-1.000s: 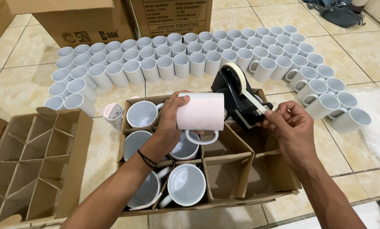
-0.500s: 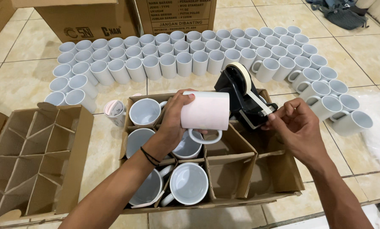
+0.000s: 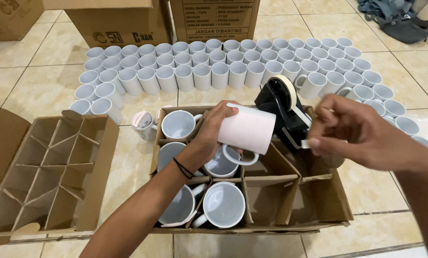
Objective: The person applies a printed paper strip to the side of a white mug using a piece of clear adhesive tape, then places the mug into a cardboard divider box and picks up a fresh mug.
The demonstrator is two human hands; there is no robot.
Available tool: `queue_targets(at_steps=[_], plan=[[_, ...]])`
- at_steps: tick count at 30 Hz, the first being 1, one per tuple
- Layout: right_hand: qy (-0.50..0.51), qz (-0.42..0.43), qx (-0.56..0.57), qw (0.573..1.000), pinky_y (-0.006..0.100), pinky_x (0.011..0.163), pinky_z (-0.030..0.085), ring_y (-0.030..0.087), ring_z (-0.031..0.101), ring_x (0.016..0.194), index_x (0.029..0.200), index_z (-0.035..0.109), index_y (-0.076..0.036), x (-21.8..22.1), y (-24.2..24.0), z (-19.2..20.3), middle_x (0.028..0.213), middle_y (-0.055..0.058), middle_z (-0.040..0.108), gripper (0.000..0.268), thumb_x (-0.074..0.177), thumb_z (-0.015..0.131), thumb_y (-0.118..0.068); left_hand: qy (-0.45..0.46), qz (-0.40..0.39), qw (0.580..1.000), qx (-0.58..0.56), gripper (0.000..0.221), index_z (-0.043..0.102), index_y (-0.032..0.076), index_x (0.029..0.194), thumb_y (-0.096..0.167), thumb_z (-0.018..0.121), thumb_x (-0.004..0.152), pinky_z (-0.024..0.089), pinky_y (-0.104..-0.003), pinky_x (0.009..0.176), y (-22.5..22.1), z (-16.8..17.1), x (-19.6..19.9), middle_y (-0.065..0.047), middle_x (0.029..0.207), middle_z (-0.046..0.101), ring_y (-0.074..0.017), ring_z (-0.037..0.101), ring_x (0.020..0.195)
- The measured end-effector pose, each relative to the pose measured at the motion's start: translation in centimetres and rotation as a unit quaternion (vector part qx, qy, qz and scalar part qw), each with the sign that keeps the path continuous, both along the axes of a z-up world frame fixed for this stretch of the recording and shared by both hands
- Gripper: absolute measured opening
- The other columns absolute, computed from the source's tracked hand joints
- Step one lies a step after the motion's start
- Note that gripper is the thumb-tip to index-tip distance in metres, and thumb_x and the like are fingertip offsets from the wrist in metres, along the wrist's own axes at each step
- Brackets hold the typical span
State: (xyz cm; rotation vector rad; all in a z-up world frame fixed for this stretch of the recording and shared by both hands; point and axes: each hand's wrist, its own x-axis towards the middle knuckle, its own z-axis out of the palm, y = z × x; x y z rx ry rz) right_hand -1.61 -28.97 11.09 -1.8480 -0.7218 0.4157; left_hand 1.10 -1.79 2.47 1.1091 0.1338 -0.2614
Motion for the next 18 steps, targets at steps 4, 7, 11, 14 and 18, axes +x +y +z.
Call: queue_targets(at_steps=[4, 7, 11, 14, 18], plan=[[-0.029, 0.113, -0.126, 0.985, 0.025, 0.056, 0.056, 0.013, 0.066, 0.064, 0.086, 0.041, -0.014, 3.7, 7.0, 4.8, 0.075, 0.003, 0.076, 0.028, 0.089, 0.069, -0.008, -0.020, -0.061, 0.998, -0.008, 0.031, 0.061, 0.006, 0.103, 0.025, 0.058, 0.078, 0.049, -0.048, 0.028, 0.8, -0.5, 0.6, -0.018, 0.092, 0.057, -0.0386, 0.065, 0.074], [-0.031, 0.172, -0.183, 0.967, 0.028, 0.077, 0.055, 0.012, 0.065, 0.074, 0.085, 0.040, -0.015, 6.5, 10.2, 4.9, 0.076, 0.000, 0.074, 0.029, 0.090, 0.069, -0.010, -0.018, -0.103, 0.994, 0.042, 0.036, 0.064, 0.009, 0.107, 0.027, 0.059, 0.076, 0.046, -0.042, 0.028, 1.4, -1.2, 1.4, -0.017, 0.092, 0.064, -0.0322, 0.065, 0.075], [0.059, 0.205, -0.162, 0.964, 0.026, 0.065, 0.053, 0.015, 0.062, 0.067, 0.093, 0.040, -0.014, 8.4, 11.5, 2.9, 0.071, 0.007, 0.071, 0.032, 0.087, 0.068, 0.000, -0.080, -0.158, 0.984, 0.026, 0.044, 0.067, 0.011, 0.106, 0.038, 0.072, 0.072, 0.060, -0.053, 0.039, 1.8, -3.3, 2.6, -0.022, 0.084, 0.069, -0.0397, 0.071, 0.069], [0.088, 0.207, -0.152, 0.962, 0.026, 0.064, 0.054, 0.015, 0.062, 0.067, 0.093, 0.038, -0.014, 8.8, 11.5, 1.9, 0.072, 0.007, 0.072, 0.035, 0.086, 0.068, 0.001, -0.078, -0.166, 0.983, 0.032, 0.042, 0.067, 0.011, 0.103, 0.039, 0.071, 0.072, 0.059, -0.053, 0.040, 1.9, -3.4, 2.8, -0.022, 0.082, 0.069, -0.0393, 0.071, 0.068], [0.101, 0.208, -0.136, 0.963, 0.025, 0.063, 0.054, 0.014, 0.062, 0.067, 0.092, 0.035, -0.015, 9.1, 11.1, 1.2, 0.071, 0.008, 0.072, 0.038, 0.085, 0.068, 0.002, -0.067, -0.168, 0.982, 0.050, 0.041, 0.067, 0.011, 0.101, 0.041, 0.070, 0.072, 0.059, -0.053, 0.040, 1.6, -3.0, 2.6, -0.022, 0.083, 0.069, -0.0387, 0.071, 0.069]])
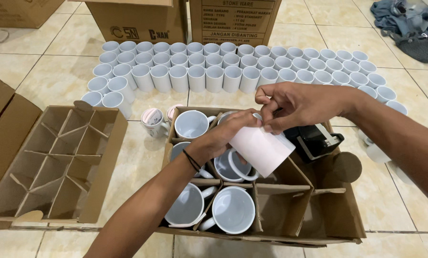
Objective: The person applies a printed paper strip to the side of a white mug using a piece of clear adhesive tape, then places the mug into a cardboard divider box and picks up a fresh mug.
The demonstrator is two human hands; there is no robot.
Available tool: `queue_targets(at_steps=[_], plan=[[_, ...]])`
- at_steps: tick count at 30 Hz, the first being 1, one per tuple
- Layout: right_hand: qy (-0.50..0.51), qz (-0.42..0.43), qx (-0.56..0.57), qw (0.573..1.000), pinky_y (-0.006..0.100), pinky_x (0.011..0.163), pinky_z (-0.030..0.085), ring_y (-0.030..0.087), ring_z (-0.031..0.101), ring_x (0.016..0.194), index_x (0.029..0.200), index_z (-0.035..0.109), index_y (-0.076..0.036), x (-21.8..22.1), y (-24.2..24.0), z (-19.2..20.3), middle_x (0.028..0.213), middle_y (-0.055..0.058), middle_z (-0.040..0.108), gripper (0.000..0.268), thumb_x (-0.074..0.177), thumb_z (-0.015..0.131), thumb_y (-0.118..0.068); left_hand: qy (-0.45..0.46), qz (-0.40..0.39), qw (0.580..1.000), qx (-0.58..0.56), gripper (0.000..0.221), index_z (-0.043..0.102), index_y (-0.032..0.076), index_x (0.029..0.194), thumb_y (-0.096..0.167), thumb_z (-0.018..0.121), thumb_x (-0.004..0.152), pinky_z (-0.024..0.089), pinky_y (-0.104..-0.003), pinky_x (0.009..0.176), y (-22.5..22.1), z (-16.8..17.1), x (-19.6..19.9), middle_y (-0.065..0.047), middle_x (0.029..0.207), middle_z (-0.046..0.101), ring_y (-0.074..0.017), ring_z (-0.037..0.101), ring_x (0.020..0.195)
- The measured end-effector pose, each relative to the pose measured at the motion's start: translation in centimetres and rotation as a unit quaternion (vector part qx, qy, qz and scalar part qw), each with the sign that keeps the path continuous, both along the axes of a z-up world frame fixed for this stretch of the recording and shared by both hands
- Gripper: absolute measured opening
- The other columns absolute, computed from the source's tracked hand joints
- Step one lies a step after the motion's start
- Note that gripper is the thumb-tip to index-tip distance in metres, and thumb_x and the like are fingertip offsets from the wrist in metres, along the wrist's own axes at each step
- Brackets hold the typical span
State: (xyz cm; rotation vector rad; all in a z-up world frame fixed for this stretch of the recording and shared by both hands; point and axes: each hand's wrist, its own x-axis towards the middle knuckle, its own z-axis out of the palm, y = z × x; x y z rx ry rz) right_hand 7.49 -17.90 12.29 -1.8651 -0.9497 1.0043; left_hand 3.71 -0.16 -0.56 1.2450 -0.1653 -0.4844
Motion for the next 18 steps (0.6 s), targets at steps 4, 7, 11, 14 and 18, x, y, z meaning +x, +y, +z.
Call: queue_targets(at_steps=[4, 7, 11, 14, 18], plan=[[-0.005, -0.010, -0.031, 0.999, 0.027, 0.065, 0.055, 0.016, 0.063, 0.068, 0.093, 0.036, -0.015, -0.2, 0.1, 0.1, 0.071, 0.009, 0.073, 0.039, 0.084, 0.070, 0.001, 0.017, -0.009, 1.000, 0.004, 0.040, 0.067, 0.011, 0.102, 0.039, 0.069, 0.073, 0.060, -0.052, 0.042, 0.0, -0.3, 0.3, -0.021, 0.084, 0.071, -0.0384, 0.071, 0.071], [-0.042, -0.018, -0.054, 0.998, 0.027, 0.067, 0.056, 0.017, 0.064, 0.066, 0.091, 0.036, -0.015, -0.2, 0.0, 0.2, 0.070, 0.008, 0.073, 0.039, 0.084, 0.071, 0.001, 0.014, -0.012, 1.000, 0.009, 0.042, 0.067, 0.011, 0.103, 0.039, 0.070, 0.073, 0.060, -0.051, 0.042, 0.0, 0.2, 0.1, -0.021, 0.085, 0.071, -0.0381, 0.071, 0.071], [-0.117, -0.020, -0.121, 0.986, 0.029, 0.069, 0.058, 0.019, 0.063, 0.064, 0.091, 0.038, -0.014, -1.2, 0.7, 1.7, 0.068, 0.007, 0.075, 0.037, 0.084, 0.073, -0.005, 0.012, -0.013, 1.000, 0.015, 0.043, 0.067, 0.011, 0.103, 0.040, 0.069, 0.072, 0.061, -0.050, 0.043, -0.1, 0.7, -0.2, -0.020, 0.084, 0.071, -0.0369, 0.071, 0.070], [-0.173, -0.025, -0.207, 0.963, 0.029, 0.069, 0.053, 0.016, 0.061, 0.068, 0.091, 0.042, -0.015, -2.0, 1.3, 2.8, 0.075, 0.003, 0.076, 0.030, 0.088, 0.072, -0.018, 0.021, -0.015, 0.999, 0.035, 0.040, 0.064, 0.012, 0.105, 0.037, 0.064, 0.073, 0.054, -0.044, 0.036, 0.0, 2.2, -0.9, -0.015, 0.087, 0.066, -0.0319, 0.068, 0.071], [-0.143, -0.019, -0.249, 0.958, 0.029, 0.065, 0.043, 0.016, 0.057, 0.069, 0.086, 0.047, -0.012, -1.2, 1.5, 2.7, 0.076, 0.003, 0.074, 0.032, 0.089, 0.077, -0.023, 0.043, -0.016, 0.997, 0.061, 0.044, 0.059, 0.011, 0.110, 0.036, 0.061, 0.073, 0.046, -0.037, 0.029, 0.0, 3.0, -1.4, -0.011, 0.091, 0.063, -0.0282, 0.066, 0.072]])
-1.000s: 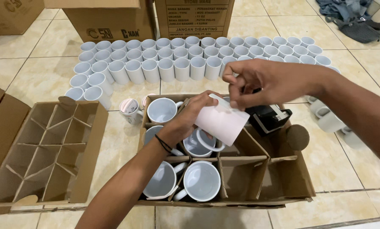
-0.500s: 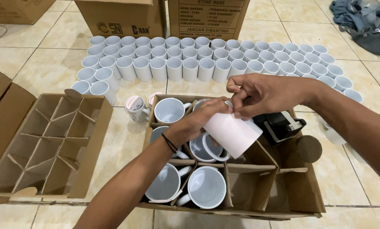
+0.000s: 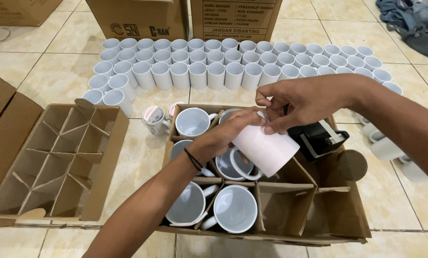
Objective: The person applies a printed paper strip to the side of a white mug using a piece of clear adhesive tape, then places the mug into a cardboard divider box and picks up a fresh mug.
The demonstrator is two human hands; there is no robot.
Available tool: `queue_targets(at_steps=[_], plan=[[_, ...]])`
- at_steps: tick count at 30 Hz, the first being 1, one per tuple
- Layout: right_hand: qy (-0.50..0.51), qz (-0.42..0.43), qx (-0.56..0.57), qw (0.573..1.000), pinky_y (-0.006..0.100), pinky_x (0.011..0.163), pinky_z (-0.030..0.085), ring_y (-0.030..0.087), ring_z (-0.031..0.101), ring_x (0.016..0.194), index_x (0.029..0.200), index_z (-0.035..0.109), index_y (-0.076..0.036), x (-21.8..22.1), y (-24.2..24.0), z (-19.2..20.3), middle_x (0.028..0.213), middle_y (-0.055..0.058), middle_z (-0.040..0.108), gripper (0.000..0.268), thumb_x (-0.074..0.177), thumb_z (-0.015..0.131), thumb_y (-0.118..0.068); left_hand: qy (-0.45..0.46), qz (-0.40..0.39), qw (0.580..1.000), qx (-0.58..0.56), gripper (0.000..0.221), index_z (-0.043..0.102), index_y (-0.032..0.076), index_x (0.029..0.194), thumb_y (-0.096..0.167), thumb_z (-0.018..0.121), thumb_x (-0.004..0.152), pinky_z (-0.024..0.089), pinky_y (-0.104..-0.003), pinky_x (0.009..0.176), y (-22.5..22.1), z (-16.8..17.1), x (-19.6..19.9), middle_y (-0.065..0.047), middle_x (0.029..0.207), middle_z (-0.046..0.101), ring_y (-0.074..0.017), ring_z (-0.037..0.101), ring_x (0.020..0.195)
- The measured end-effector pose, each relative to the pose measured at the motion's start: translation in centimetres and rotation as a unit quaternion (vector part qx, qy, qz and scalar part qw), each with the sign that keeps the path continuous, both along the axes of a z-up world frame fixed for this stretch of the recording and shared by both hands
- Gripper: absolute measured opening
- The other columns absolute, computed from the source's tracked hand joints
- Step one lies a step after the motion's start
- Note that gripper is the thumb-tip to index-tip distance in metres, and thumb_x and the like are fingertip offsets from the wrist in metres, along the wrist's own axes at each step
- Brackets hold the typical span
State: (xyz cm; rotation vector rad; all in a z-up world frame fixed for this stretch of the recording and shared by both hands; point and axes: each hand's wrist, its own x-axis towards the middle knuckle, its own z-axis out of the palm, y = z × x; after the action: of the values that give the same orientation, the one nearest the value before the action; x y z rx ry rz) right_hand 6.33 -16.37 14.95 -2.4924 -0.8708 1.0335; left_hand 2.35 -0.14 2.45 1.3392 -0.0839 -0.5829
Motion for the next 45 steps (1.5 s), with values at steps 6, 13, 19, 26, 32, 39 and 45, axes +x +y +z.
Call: queue_targets(at_steps=[6, 13, 19, 26, 32, 39, 45], plan=[[0.118, -0.016, 0.015, 0.993, 0.035, 0.066, 0.055, 0.022, 0.070, 0.068, 0.086, 0.056, -0.007, 2.2, 0.4, -1.6, 0.069, 0.011, 0.069, 0.027, 0.081, 0.081, -0.013, 0.005, 0.005, 1.000, 0.005, 0.083, 0.047, 0.016, 0.144, 0.039, 0.063, 0.066, 0.047, -0.037, 0.029, 0.1, 0.6, -0.4, -0.010, 0.096, 0.064, -0.0259, 0.066, 0.072], [0.104, -0.033, -0.052, 0.993, 0.035, 0.066, 0.055, 0.021, 0.070, 0.073, 0.087, 0.057, -0.008, 2.6, 1.4, -1.5, 0.075, 0.009, 0.072, 0.026, 0.082, 0.081, -0.016, 0.006, 0.006, 1.000, -0.019, 0.081, 0.049, 0.017, 0.144, 0.037, 0.063, 0.067, 0.048, -0.037, 0.029, 0.2, 0.3, -0.5, -0.011, 0.099, 0.065, -0.0280, 0.067, 0.076], [0.203, -0.067, -0.022, 0.977, 0.044, 0.071, 0.066, 0.030, 0.072, 0.073, 0.087, 0.053, -0.001, 3.6, 1.1, -2.4, 0.078, 0.018, 0.073, 0.028, 0.078, 0.079, -0.006, 0.013, 0.032, 0.999, -0.010, 0.049, 0.058, 0.007, 0.106, 0.038, 0.066, 0.068, 0.046, -0.039, 0.027, -0.2, -0.2, -0.4, -0.014, 0.088, 0.064, -0.0289, 0.065, 0.072], [0.194, -0.051, 0.004, 0.980, 0.042, 0.072, 0.066, 0.026, 0.070, 0.069, 0.082, 0.045, -0.007, 3.4, 0.3, -2.1, 0.067, 0.013, 0.069, 0.038, 0.077, 0.082, -0.012, 0.009, 0.037, 0.999, -0.005, 0.046, 0.060, 0.008, 0.102, 0.037, 0.067, 0.068, 0.045, -0.038, 0.026, -0.4, -0.4, -0.2, -0.012, 0.085, 0.063, -0.0271, 0.065, 0.068], [0.268, 0.076, 0.148, 0.949, 0.031, 0.063, 0.052, 0.015, 0.063, 0.061, 0.082, 0.044, -0.012, 4.9, -1.7, -3.8, 0.061, 0.002, 0.066, 0.036, 0.082, 0.080, -0.009, 0.020, 0.032, 0.999, 0.011, 0.046, 0.059, 0.009, 0.107, 0.035, 0.066, 0.069, 0.045, -0.037, 0.027, -0.4, -0.1, 0.0, -0.011, 0.087, 0.063, -0.0268, 0.065, 0.069], [0.192, 0.049, 0.112, 0.974, 0.033, 0.072, 0.053, 0.016, 0.067, 0.064, 0.081, 0.046, -0.012, 4.1, -1.0, -3.2, 0.058, 0.003, 0.072, 0.038, 0.079, 0.084, -0.012, 0.016, 0.012, 1.000, 0.015, 0.047, 0.063, 0.010, 0.111, 0.034, 0.061, 0.071, 0.046, -0.036, 0.028, -0.2, 0.6, -0.3, -0.012, 0.089, 0.065, -0.0287, 0.065, 0.070], [0.132, -0.001, 0.033, 0.991, 0.034, 0.081, 0.047, 0.018, 0.066, 0.069, 0.084, 0.044, -0.011, 3.2, -0.1, -2.4, 0.059, 0.009, 0.074, 0.043, 0.077, 0.086, -0.014, 0.006, 0.005, 1.000, 0.002, 0.045, 0.064, 0.008, 0.107, 0.035, 0.062, 0.071, 0.046, -0.035, 0.028, -0.1, 0.6, -0.3, -0.013, 0.088, 0.067, -0.0286, 0.067, 0.069]])
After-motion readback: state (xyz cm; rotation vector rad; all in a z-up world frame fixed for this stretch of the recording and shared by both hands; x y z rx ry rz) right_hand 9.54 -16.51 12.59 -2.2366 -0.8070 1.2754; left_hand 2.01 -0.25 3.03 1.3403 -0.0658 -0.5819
